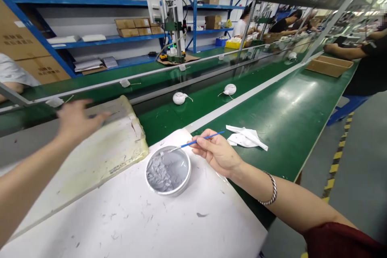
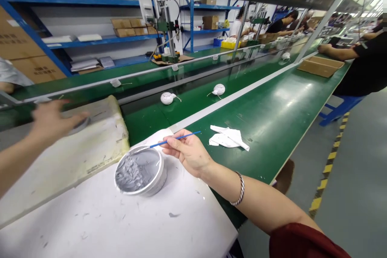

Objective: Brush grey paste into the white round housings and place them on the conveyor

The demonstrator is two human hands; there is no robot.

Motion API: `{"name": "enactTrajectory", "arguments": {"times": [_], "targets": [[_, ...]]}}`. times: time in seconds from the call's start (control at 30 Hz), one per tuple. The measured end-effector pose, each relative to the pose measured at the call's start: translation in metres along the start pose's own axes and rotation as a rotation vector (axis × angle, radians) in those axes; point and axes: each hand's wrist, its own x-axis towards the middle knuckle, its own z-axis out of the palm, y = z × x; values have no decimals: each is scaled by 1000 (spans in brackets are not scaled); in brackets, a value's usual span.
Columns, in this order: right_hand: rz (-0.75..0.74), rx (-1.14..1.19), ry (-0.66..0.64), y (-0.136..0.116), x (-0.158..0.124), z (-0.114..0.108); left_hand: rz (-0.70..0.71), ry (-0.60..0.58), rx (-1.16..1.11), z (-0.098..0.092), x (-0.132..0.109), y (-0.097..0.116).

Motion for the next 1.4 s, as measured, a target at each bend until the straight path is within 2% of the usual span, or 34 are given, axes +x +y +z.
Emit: {"name": "enactTrajectory", "arguments": {"times": [0.1,0.23,0.33,0.4,0.5,0.6,0.63,0.7,0.8,0.9,1.0,1.07,1.17,1.27,1.4], "targets": [[-32,-16,23,0,-3,-1,221,-111,15,41,39,48],[-83,-76,20,2,-6,-4,473,-326,27,91,81,118],[-77,-67,-27,4,-9,-7,565,-469,-2,123,101,155],[-65,-49,-48,4,-10,-8,517,-506,-35,144,109,167],[-51,-17,-64,4,-9,-10,333,-481,-146,174,117,171],[-48,8,-83,2,-8,-11,123,-418,-371,185,117,166],[-47,9,-85,1,-8,-11,54,-396,-471,182,115,163],[-56,-2,-84,-1,-10,-10,-85,-348,-706,164,107,155],[-125,-65,-95,-4,-16,-8,-274,-251,-1095,112,82,132],[-219,-178,-99,-5,-19,-7,-425,-117,-1415,54,36,99],[-244,-274,-84,-5,-19,-6,-550,33,-1595,18,-18,67],[-254,-330,-73,-5,-18,-5,-618,110,-1646,9,-49,51],[-295,-425,-54,-5,-19,-2,-670,152,-1676,7,-85,34],[-329,-507,-37,-5,-21,0,-667,114,-1686,8,-109,27],[-331,-549,-13,-4,-25,2,-617,18,-1650,8,-130,24]]}}
